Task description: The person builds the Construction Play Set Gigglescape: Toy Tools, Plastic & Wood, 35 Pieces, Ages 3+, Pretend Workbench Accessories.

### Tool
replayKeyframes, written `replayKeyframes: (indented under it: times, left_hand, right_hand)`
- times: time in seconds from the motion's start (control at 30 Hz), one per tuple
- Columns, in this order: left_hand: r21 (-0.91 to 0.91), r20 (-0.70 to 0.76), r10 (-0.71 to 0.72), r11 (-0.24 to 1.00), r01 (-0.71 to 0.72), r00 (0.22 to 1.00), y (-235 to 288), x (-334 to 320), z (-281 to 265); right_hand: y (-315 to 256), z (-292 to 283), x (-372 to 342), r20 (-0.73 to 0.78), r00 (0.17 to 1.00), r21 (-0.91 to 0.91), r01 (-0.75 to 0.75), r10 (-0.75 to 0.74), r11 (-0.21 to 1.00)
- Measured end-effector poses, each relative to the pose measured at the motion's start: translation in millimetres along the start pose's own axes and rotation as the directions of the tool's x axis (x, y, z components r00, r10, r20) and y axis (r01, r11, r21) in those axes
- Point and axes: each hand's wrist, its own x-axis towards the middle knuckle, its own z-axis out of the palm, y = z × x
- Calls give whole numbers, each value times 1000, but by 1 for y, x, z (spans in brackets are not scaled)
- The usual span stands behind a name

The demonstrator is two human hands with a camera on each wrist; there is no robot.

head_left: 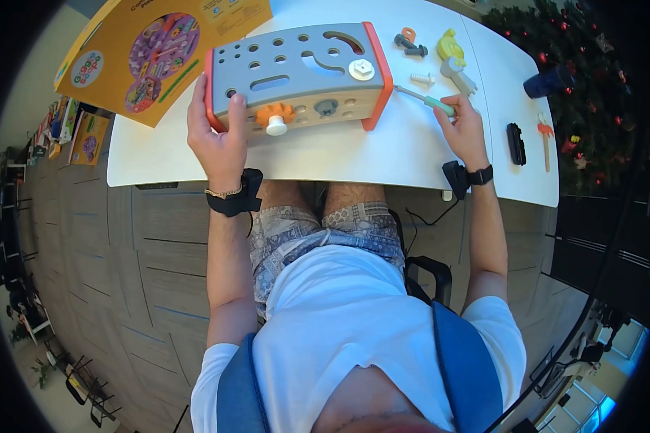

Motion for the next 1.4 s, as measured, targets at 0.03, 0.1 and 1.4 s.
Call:
replayKeyframes:
  times: [0.03,0.1,1.4]
  left_hand:
    - [-19,-6,-19,1000,19,1000,1,1,0]
    - [-24,-5,-11,1000,11,1000,3,1,1]
    - [-31,-46,44,998,-46,998,1,-5,6]
  right_hand:
    - [-4,-2,2,-12,999,-172,30,-33,985]
    - [4,-1,7,-12,1000,-183,11,-13,983]
    - [61,-78,99,291,955,957,-291,60,-18]
